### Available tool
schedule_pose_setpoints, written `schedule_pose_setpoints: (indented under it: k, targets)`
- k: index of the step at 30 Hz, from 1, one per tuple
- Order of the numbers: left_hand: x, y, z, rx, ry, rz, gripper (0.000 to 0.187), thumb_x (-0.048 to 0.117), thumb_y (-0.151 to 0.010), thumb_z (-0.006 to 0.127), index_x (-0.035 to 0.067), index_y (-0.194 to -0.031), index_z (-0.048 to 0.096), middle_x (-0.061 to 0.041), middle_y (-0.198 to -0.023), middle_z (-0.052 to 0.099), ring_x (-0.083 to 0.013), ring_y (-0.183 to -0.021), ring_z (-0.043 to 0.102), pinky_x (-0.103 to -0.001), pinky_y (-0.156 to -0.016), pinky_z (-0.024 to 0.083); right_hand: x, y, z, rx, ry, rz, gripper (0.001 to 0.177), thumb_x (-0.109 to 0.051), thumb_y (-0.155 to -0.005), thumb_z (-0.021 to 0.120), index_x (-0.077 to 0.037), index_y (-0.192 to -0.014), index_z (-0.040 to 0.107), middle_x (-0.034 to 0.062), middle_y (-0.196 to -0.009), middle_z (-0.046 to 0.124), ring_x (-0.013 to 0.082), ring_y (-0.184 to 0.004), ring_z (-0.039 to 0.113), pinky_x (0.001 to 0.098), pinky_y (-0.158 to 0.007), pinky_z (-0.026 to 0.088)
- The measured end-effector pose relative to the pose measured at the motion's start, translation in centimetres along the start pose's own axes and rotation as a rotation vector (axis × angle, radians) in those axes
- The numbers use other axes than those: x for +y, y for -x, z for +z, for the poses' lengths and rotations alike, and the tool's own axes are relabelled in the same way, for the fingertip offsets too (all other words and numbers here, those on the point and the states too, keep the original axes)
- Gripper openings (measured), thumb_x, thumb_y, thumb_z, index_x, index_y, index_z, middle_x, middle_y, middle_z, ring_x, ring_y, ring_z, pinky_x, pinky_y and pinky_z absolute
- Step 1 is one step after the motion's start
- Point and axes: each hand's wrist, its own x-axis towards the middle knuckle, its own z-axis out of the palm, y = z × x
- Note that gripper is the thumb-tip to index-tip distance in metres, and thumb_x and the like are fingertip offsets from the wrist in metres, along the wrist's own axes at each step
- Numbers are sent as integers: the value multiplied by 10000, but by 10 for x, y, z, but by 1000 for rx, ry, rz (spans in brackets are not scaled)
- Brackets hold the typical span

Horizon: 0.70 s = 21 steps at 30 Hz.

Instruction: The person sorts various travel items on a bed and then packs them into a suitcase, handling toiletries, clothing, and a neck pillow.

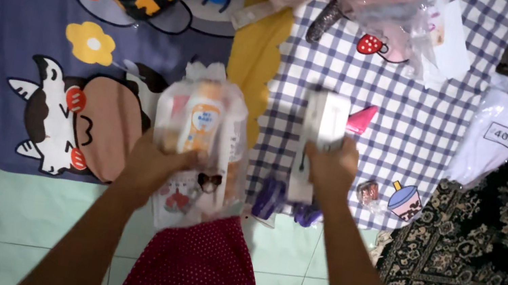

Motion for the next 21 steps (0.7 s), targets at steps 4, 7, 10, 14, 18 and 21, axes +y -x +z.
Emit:
schedule_pose_setpoints:
  k: [4,7,10,14,18,21]
  targets:
    - [8,-29,-1,25,-174,14,587,66,-744,847,-22,-1275,612,-98,-1090,747,-192,-919,739,-348,-809,615,-25,-16,-17,-215,-419,-218,563,-314,-780,759,-13,-1220,577,112,-1052,682,226,-932,673,404,-808,570]
    - [21,-54,1,-58,-127,101,612,54,-744,834,-20,-1298,583,-97,-1128,735,-191,-956,742,-346,-836,625,-29,-25,-26,-470,-679,-109,556,-278,-807,666,-39,-1298,565,64,-1046,663,191,-929,664,388,-833,547]
    - [41,-80,7,-124,-150,138,607,61,-752,827,-16,-1299,574,-109,-1153,742,-200,-989,755,-354,-859,646,-28,-25,-29,-523,-804,78,524,-301,-822,596,-75,-1286,504,40,-1074,689,202,-960,701,440,-862,563]
    - [73,-124,14,-138,-393,286,659,63,-720,904,-19,-1293,589,-99,-1194,735,-204,-1046,737,-349,-886,636,-27,-27,-23,-694,-953,-123,587,-397,-866,625,-17,-1312,594,144,-1122,723,346,-1028,721,444,-900,552]
    - [85,-153,13,-160,-223,332,746,64,-687,890,9,-1313,488,-73,-1177,717,-207,-1035,752,-351,-837,667,-28,-27,-8,-679,-1029,-149,595,-445,-934,642,-11,-1334,567,156,-1137,692,362,-1065,713,496,-944,569]
    - [81,-164,7,-115,-315,466,695,93,-771,903,-22,-1345,528,-114,-1210,724,-221,-1042,739,-328,-870,638,-39,-21,1,-535,-974,42,579,-422,-838,647,-197,-1332,444,92,-1134,647,298,-987,697,527,-849,572]
